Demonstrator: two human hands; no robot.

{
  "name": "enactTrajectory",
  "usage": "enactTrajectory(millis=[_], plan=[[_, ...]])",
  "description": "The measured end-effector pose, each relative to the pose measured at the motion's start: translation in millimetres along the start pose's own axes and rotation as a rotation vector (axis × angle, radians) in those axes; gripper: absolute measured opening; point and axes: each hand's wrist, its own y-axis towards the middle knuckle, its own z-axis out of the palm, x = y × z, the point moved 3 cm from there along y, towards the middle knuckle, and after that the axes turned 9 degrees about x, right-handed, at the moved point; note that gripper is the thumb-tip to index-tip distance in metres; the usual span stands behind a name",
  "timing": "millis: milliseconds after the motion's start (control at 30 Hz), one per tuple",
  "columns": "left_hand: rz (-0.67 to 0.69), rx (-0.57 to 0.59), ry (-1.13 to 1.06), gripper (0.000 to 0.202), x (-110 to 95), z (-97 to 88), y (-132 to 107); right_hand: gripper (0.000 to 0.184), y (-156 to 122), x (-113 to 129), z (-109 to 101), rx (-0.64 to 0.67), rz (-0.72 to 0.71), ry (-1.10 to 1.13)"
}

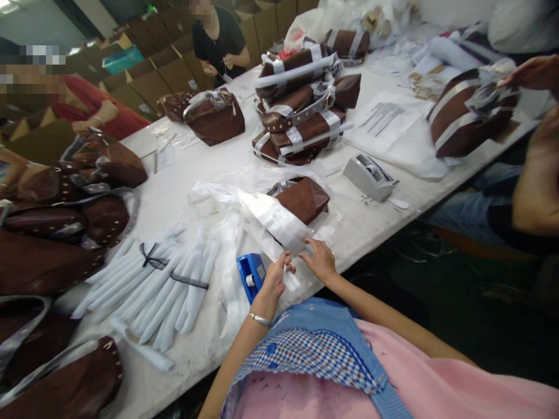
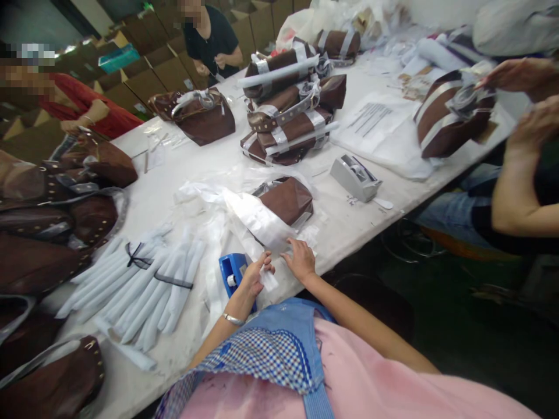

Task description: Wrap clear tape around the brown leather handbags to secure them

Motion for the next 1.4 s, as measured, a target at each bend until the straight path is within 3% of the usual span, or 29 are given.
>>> enactTrajectory(millis=[267,400,500,700,833,933,1067,1167,1400], plan=[[-0.024,0.007,-0.014,0.008,0,-1.2,-2,0.035,9,-1,22,-0.055,0.088,0.045],[-0.005,0.006,-0.007,0.009,-4,-1.9,-2,0.022,14,-2,27,-0.024,0.063,0.137],[0.014,-0.016,0.006,0.01,-6,-6.5,0,0.016,10,-1,23,0.012,0.012,0.237],[0.065,-0.098,0.021,0.011,-3,-18.0,7,0.023,-20,12,-2,0.057,-0.059,0.389],[0.076,-0.087,0.033,0.006,5,-15.6,7,0.018,-35,23,-13,0.013,-0.126,0.41],[0.086,-0.049,0.049,0.015,10,-9.0,6,0.013,-39,30,-14,0.024,-0.229,0.406],[0.103,0.011,0.058,0.03,14,-0.5,4,0.024,-42,36,-13,0.014,-0.41,0.311],[0.118,0.033,0.054,0.035,16,2.5,5,0.032,-44,37,-9,0.012,-0.467,0.219],[0.189,0.044,0.029,0.048,16,5.5,2,0.047,-47,47,-10,0.173,-0.568,0.188]])
